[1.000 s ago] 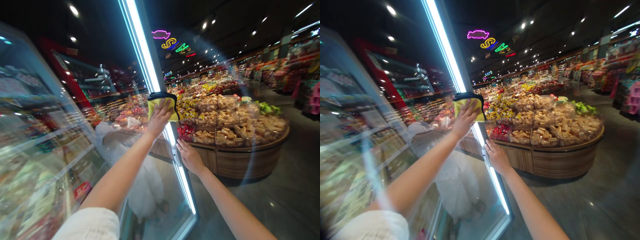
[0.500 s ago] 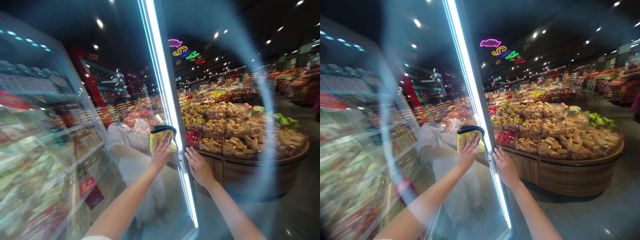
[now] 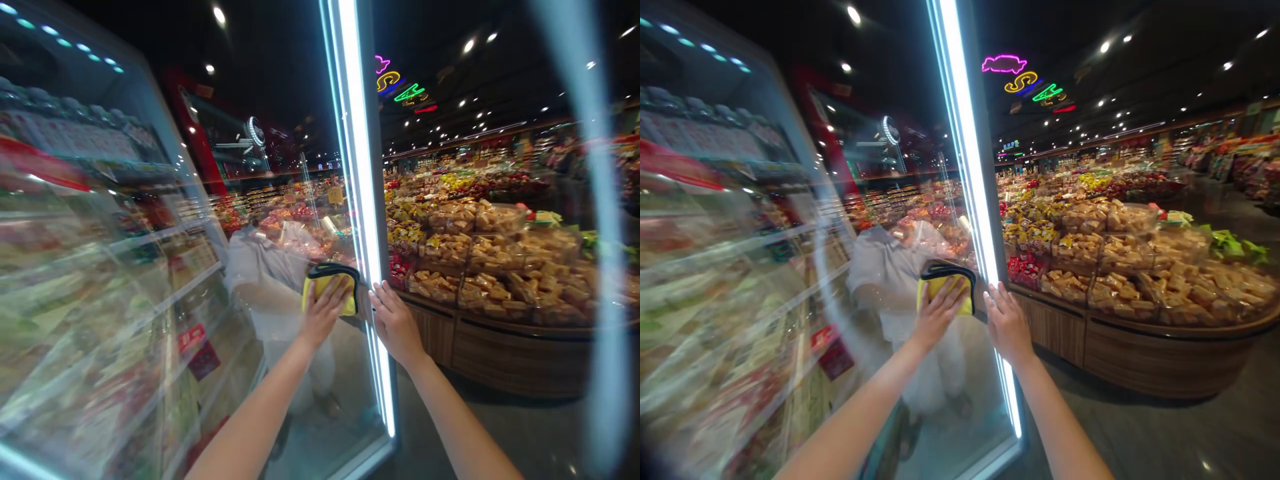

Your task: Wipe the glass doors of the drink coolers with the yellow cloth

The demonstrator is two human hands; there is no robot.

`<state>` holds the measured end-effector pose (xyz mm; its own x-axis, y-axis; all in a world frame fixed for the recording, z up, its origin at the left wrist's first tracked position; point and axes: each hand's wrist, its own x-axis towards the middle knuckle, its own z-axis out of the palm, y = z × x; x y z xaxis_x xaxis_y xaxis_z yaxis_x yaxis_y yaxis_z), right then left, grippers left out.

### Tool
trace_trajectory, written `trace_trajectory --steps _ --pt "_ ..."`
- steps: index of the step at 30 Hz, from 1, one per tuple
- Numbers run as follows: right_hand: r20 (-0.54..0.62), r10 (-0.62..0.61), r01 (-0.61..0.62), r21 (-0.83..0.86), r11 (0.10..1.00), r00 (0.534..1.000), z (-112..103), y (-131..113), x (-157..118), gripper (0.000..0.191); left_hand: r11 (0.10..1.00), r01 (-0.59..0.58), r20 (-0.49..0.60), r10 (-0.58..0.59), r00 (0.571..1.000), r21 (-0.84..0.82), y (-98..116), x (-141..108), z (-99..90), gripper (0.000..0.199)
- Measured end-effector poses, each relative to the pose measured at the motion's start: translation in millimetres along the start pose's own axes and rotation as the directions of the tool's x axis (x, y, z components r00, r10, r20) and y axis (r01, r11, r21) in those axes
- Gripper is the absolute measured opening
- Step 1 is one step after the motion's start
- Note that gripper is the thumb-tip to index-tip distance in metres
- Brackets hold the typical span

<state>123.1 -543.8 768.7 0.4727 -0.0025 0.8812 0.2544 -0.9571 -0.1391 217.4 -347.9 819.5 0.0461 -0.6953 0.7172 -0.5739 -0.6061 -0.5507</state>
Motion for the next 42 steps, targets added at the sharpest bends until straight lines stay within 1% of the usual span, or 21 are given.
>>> trace_trajectory --steps 2,3,6,8,10,12,15,17,18,20,22,24,25,27,29,32,34,36,38,39,42 --pt "-0.012 0.008 -0.008 0.005 1.000 1.000 0 -2 2 0.049 0.996 -0.081 0.025 0.081 0.996 -0.025 1 9 1.3 0.057" --pt "-0.020 0.012 -0.012 0.010 1.000 1.000 0 -3 4 0.049 0.997 -0.066 0.036 0.068 0.997 -0.031 -3 16 -1.2 0.057" --pt "-0.053 0.031 -0.029 0.037 0.999 0.998 0 -3 5 0.050 0.990 0.133 0.055 -0.131 0.990 -0.047 -26 29 -19.1 0.062" --pt "-0.072 0.041 -0.037 0.055 0.998 0.997 1 -3 4 0.051 0.953 0.301 0.046 -0.299 0.953 -0.046 -36 20 -31.6 0.070" --pt "-0.081 0.044 -0.039 0.065 0.997 0.996 2 -4 2 0.050 0.919 0.393 0.032 -0.392 0.920 -0.024 -33 -2 -36.3 0.074" --pt "-0.073 0.038 -0.033 0.064 0.997 0.997 3 -8 1 0.049 0.928 0.371 0.039 -0.371 0.928 -0.003 -20 -24 -32.0 0.072" --pt "-0.042 0.023 -0.021 0.058 0.998 0.999 4 -18 4 0.047 0.977 0.214 0.052 -0.214 0.975 0.002 -5 -32 -21.6 0.063" --pt "-0.036 0.014 -0.011 0.065 0.998 0.999 4 -25 9 0.047 0.989 0.145 0.061 -0.145 0.988 0.000 -11 -25 -21.9 0.060" --pt "-0.042 0.009 -0.006 0.074 0.997 0.999 4 -28 12 0.047 0.989 0.146 0.064 -0.146 0.987 0.003 -18 -22 -25.1 0.060" --pt "-0.059 -0.003 0.009 0.096 0.995 0.998 4 -32 16 0.049 0.974 0.228 0.052 -0.228 0.972 0.021 -33 -25 -35.1 0.063" --pt "-0.063 -0.020 0.027 0.114 0.993 0.998 5 -36 18 0.051 0.917 0.396 0.019 -0.397 0.917 0.052 -41 -43 -44.4 0.071" --pt "-0.059 -0.035 0.043 0.128 0.991 0.998 7 -41 17 0.054 0.841 0.535 0.003 -0.537 0.844 0.079 -35 -70 -47.5 0.077" --pt "-0.055 -0.041 0.048 0.134 0.990 0.998 8 -44 17 0.054 0.832 0.548 0.022 -0.552 0.834 0.085 -29 -82 -46.5 0.078" --pt "-0.046 -0.053 0.060 0.151 0.987 0.998 12 -52 17 0.054 0.862 0.501 0.091 -0.507 0.857 0.079 -16 -95 -42.1 0.075" --pt "-0.035 -0.073 0.078 0.171 0.982 0.997 16 -61 19 0.055 0.905 0.420 0.154 -0.424 0.892 0.062 -14 -92 -40.3 0.072" --pt "-0.035 -0.101 0.106 0.197 0.975 0.994 21 -72 24 0.057 0.928 0.370 0.169 -0.373 0.912 0.051 -35 -73 -50.6 0.076" --pt "-0.041 -0.108 0.114 0.208 0.971 0.993 23 -77 27 0.060 0.905 0.420 0.116 -0.426 0.897 0.070 -55 -70 -62.9 0.082" --pt "-0.041 -0.109 0.115 0.218 0.969 0.993 25 -79 26 0.062 0.856 0.508 0.039 -0.513 0.857 0.095 -65 -82 -72.1 0.085" --pt "-0.043 -0.107 0.114 0.226 0.968 0.993 26 -83 24 0.061 0.817 0.565 0.011 -0.570 0.822 0.112 -61 -103 -73.7 0.086" --pt "-0.044 -0.104 0.111 0.231 0.967 0.994 28 -85 22 0.060 0.814 0.570 0.029 -0.576 0.817 0.116 -55 -114 -71.8 0.085" --pt "-0.036 -0.103 0.108 0.249 0.962 0.994 33 -97 22 0.057 0.855 0.508 0.151 -0.519 0.841 0.106 -36 -126 -63.4 0.081"
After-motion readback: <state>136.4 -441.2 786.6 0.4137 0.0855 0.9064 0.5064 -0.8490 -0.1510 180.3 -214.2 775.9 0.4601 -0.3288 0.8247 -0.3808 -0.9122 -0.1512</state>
